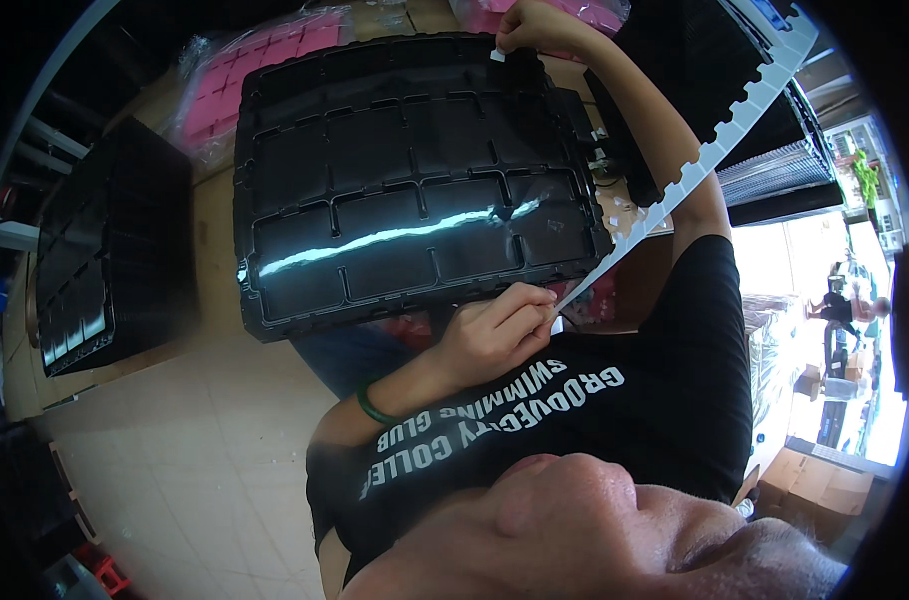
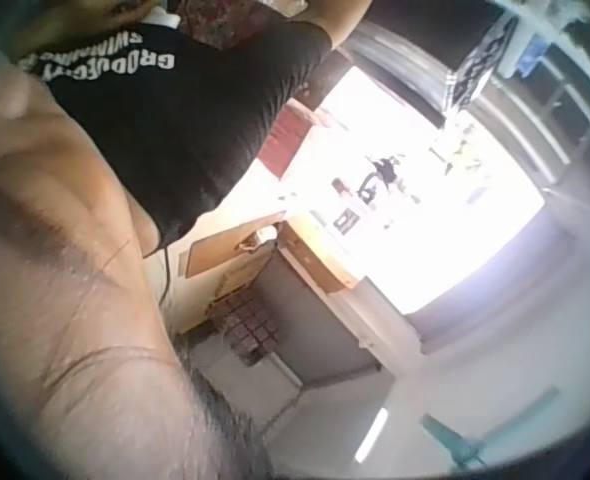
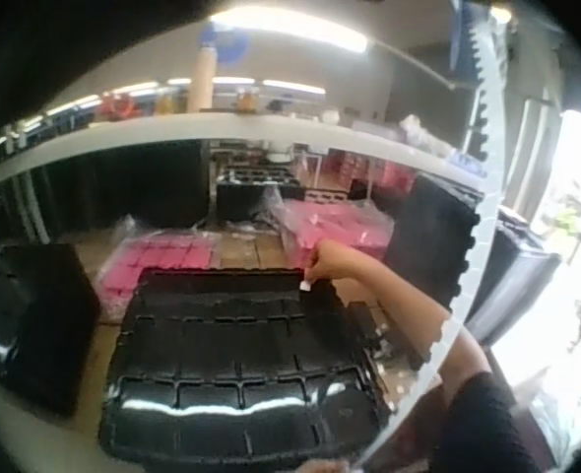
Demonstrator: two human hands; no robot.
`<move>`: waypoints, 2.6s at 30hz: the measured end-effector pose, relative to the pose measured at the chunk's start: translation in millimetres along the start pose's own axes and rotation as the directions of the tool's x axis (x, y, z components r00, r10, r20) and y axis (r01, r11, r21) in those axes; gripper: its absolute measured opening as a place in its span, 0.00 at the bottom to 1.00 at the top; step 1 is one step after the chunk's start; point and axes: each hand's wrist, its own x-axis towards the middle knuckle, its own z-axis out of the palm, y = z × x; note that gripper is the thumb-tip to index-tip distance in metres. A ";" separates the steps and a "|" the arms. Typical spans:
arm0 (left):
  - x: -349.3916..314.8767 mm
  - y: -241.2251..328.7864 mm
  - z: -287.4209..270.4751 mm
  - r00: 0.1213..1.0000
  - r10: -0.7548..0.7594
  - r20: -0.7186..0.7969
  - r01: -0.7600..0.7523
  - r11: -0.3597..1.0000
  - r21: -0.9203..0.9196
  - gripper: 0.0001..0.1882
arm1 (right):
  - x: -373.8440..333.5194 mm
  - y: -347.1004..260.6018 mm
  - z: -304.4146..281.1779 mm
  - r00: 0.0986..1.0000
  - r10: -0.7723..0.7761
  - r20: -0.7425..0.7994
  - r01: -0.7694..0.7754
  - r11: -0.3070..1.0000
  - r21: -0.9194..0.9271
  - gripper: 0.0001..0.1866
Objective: Assembling plastic trays by inserting foam padding and attaching securing strips.
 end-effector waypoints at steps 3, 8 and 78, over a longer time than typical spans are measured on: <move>1.2 -0.4 1.4 1.000 0.001 -0.001 -0.001 1.000 -0.013 0.09 | 0.1 -1.0 1.1 0.994 0.110 -0.017 -0.110 0.994 -0.009 0.10; -1.3 -0.4 -1.0 1.000 -0.019 -0.014 0.020 1.000 0.007 0.09 | -7.8 -13.7 6.1 0.999 0.047 0.014 -0.046 0.998 -0.034 0.10; -21.8 -2.5 -33.8 0.993 0.002 -0.116 0.006 0.998 0.068 0.06 | 122.0 -195.8 77.7 0.895 -0.420 0.149 0.426 0.905 -0.007 0.11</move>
